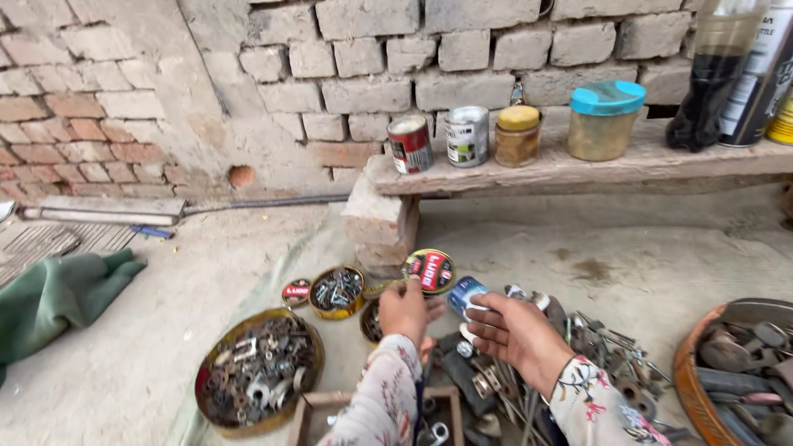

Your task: Sorting through various mechanical parts, tools, and hardware on a stone floor and workbench area.

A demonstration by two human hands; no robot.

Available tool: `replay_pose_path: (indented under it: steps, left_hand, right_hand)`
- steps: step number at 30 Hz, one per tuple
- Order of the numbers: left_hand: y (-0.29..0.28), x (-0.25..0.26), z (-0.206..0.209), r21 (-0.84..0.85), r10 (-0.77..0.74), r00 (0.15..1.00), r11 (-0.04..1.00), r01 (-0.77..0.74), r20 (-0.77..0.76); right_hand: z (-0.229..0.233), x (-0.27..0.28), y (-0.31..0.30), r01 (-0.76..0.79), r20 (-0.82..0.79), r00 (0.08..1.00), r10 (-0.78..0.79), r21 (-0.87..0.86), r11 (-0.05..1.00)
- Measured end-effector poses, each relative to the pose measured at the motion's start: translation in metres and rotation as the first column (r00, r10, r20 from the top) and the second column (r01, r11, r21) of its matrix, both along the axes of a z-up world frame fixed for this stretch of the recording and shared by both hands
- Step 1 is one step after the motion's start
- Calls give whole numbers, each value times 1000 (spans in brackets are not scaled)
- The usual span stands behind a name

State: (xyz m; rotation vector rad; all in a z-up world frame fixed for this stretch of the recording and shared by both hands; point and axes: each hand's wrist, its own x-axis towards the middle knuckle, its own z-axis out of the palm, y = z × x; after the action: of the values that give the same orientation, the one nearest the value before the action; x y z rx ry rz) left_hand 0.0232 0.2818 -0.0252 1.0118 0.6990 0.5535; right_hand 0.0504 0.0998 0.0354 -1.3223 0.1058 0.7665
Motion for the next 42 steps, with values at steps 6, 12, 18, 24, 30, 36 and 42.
replay_pose_path:
  steps: [6, 12, 18, 24, 30, 36, 42]
  left_hand:
    - [105, 44, 17, 179, 164, 982, 973, -145, -95]
    - [96, 29, 54, 108, 127, 992, 986, -128, 16]
    - [116, 56, 50, 46, 105, 956, 991, -122, 274]
    - [142, 71, 39, 292, 69, 978, 948, -126, 197]
    - [152, 67, 49, 358, -5, 999, 934, -14, 53]
    - [149, 63, 47, 317, -41, 992, 948, 3, 115]
    - [135, 51, 48, 329, -70, 998, 942, 69, -10]
  right_hand:
    - [-13, 17, 48, -81, -27, 996, 81, -1, 997]
    - [-11, 26, 51, -96, -107, 991, 81, -144, 985]
    - [-58, 70, 63, -98, 143, 971, 193, -500, 861]
    - [-46, 74, 84, 80, 232, 666, 709, -967, 240]
    - [-32, 72, 91, 38, -19, 638, 770, -998, -56]
    - [-36, 72, 67, 101, 259, 646, 718, -962, 255]
    - [9, 45, 78, 172, 532, 675, 512, -788, 592]
